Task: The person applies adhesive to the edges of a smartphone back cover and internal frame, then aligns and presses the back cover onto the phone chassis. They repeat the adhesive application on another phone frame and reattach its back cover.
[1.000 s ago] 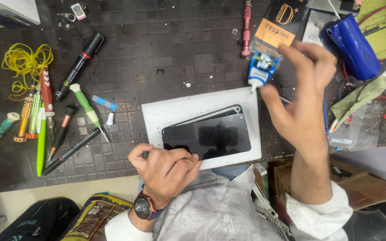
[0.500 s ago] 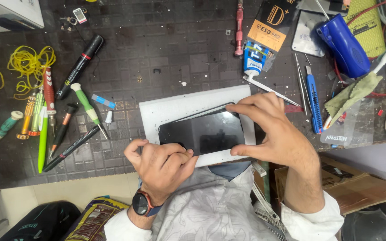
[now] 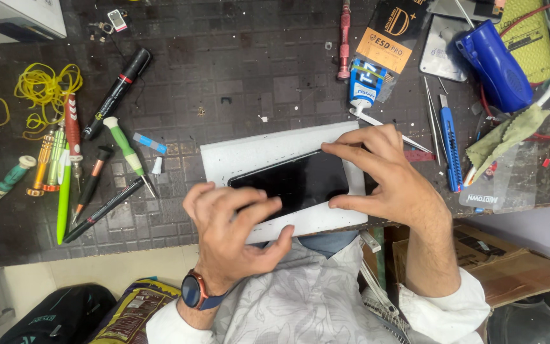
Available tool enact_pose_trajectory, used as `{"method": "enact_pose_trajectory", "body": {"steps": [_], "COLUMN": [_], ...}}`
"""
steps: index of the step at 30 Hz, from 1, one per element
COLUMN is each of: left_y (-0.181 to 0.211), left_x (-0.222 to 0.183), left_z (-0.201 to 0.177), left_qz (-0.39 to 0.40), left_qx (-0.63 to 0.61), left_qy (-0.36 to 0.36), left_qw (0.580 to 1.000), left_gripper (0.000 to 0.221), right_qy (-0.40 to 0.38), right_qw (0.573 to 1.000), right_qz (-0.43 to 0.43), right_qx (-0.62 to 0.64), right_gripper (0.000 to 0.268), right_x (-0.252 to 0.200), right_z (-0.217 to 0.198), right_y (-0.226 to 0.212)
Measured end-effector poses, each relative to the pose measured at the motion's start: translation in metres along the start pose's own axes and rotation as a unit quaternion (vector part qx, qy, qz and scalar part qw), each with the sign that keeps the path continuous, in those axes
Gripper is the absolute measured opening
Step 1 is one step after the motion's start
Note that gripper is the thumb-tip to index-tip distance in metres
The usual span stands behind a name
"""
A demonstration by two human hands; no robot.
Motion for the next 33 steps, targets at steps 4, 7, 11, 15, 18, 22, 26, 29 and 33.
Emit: {"method": "enact_pose_trajectory", "body": {"steps": [4, 7, 11, 15, 18, 22, 26, 29, 33], "left_y": [-0.003, -0.004, -0.004, -0.009, -0.007, -0.001, 0.001, -0.005, -0.005], "left_x": [0.008, 0.012, 0.013, 0.011, 0.009, 0.008, 0.009, 0.021, 0.043], "left_z": [0.002, 0.005, 0.005, 0.002, 0.004, 0.01, 0.011, 0.009, 0.006], "left_qz": [-0.058, -0.08, -0.088, -0.082, -0.069, -0.03, -0.049, -0.113, -0.129], "left_qx": [0.035, 0.052, 0.062, 0.056, 0.08, 0.137, 0.134, 0.059, 0.031], "left_qy": [-0.045, -0.068, -0.08, -0.109, -0.135, -0.149, -0.164, -0.187, -0.212], "left_qw": [0.997, 0.993, 0.991, 0.989, 0.985, 0.979, 0.976, 0.974, 0.968], "left_gripper": [0.073, 0.074, 0.064, 0.061, 0.061, 0.066, 0.068, 0.066, 0.07], "right_qy": [-0.003, -0.012, -0.024, -0.029, -0.033, -0.044, -0.053, -0.055, -0.058], "right_qw": [1.0, 1.0, 0.999, 0.999, 0.998, 0.995, 0.992, 0.991, 0.988], "right_qz": [0.004, 0.001, -0.006, 0.009, 0.06, 0.093, 0.112, 0.121, 0.141], "right_qx": [0.016, 0.023, 0.033, 0.016, 0.005, -0.011, -0.026, -0.013, -0.003], "right_gripper": [0.076, 0.074, 0.075, 0.074, 0.075, 0.076, 0.076, 0.078, 0.078], "right_x": [0.001, 0.001, 0.004, 0.004, 0.004, 0.006, 0.007, 0.011, 0.02], "right_z": [0.003, 0.004, 0.005, 0.005, 0.006, 0.007, 0.007, 0.003, 0.003], "right_y": [0.001, 0.003, 0.004, 0.004, 0.003, -0.001, -0.007, -0.009, -0.009]}}
Point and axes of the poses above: each hand's wrist, its own x-axis towards the middle knuckle, its own z-axis out of the palm, y = z × x, the point moved 6 cm from there along x, towards the middle knuckle, and after that the axes turned 7 degrees about z, right-handed, at the moved point
